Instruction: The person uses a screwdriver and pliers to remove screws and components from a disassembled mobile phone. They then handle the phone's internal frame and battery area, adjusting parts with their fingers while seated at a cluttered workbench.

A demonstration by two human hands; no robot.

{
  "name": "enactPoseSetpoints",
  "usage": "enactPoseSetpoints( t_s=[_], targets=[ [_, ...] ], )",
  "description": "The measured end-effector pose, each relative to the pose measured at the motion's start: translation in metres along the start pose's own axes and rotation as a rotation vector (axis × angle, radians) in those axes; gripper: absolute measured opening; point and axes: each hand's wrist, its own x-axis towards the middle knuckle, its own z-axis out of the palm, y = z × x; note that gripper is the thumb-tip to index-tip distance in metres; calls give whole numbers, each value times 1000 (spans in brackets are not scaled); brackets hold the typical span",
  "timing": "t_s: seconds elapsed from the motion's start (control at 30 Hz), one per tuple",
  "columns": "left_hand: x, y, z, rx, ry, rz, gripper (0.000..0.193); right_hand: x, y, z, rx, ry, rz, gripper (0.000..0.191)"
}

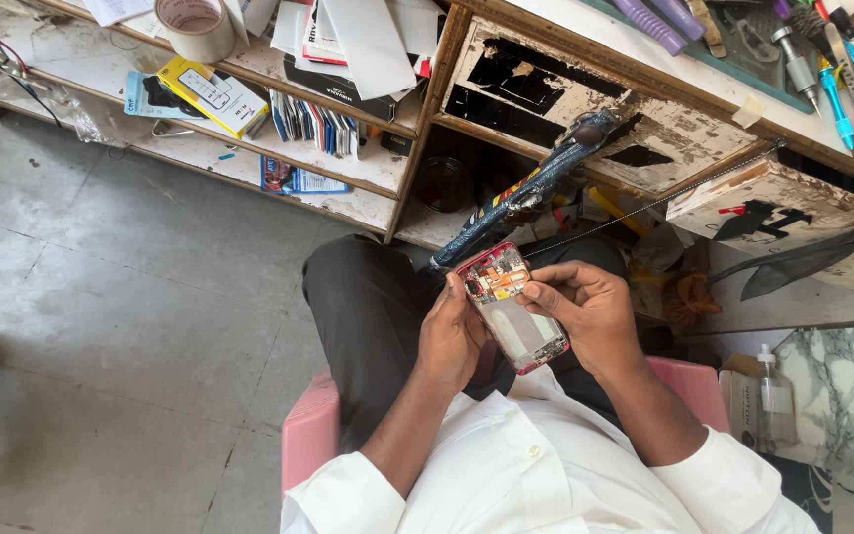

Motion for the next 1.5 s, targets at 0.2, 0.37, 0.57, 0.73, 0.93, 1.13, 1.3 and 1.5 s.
enactPoseSetpoints(
  t_s=[0.2,0.37,0.57,0.73,0.93,1.13,1.3,1.5],
  targets=[
    [1,-3,-2,-1,3,-5,59,2,0,1,-16,24,38,18],
    [1,-5,-4,-14,-5,-12,59,3,0,0,-6,34,63,18],
    [0,-4,-2,-12,-17,-10,59,4,1,-3,-18,44,80,17],
    [0,-3,-1,10,-4,-25,60,5,1,-3,7,45,101,18],
    [0,-3,0,-1,-77,-28,73,6,0,-2,-3,58,105,17],
    [-3,-2,-1,19,-93,-7,76,6,0,2,-14,87,100,15],
    [0,-4,-3,-28,-103,-7,62,7,-3,6,-12,108,93,13],
    [3,-8,-3,122,-87,-16,43,7,-7,9,-52,97,37,14]
  ],
)
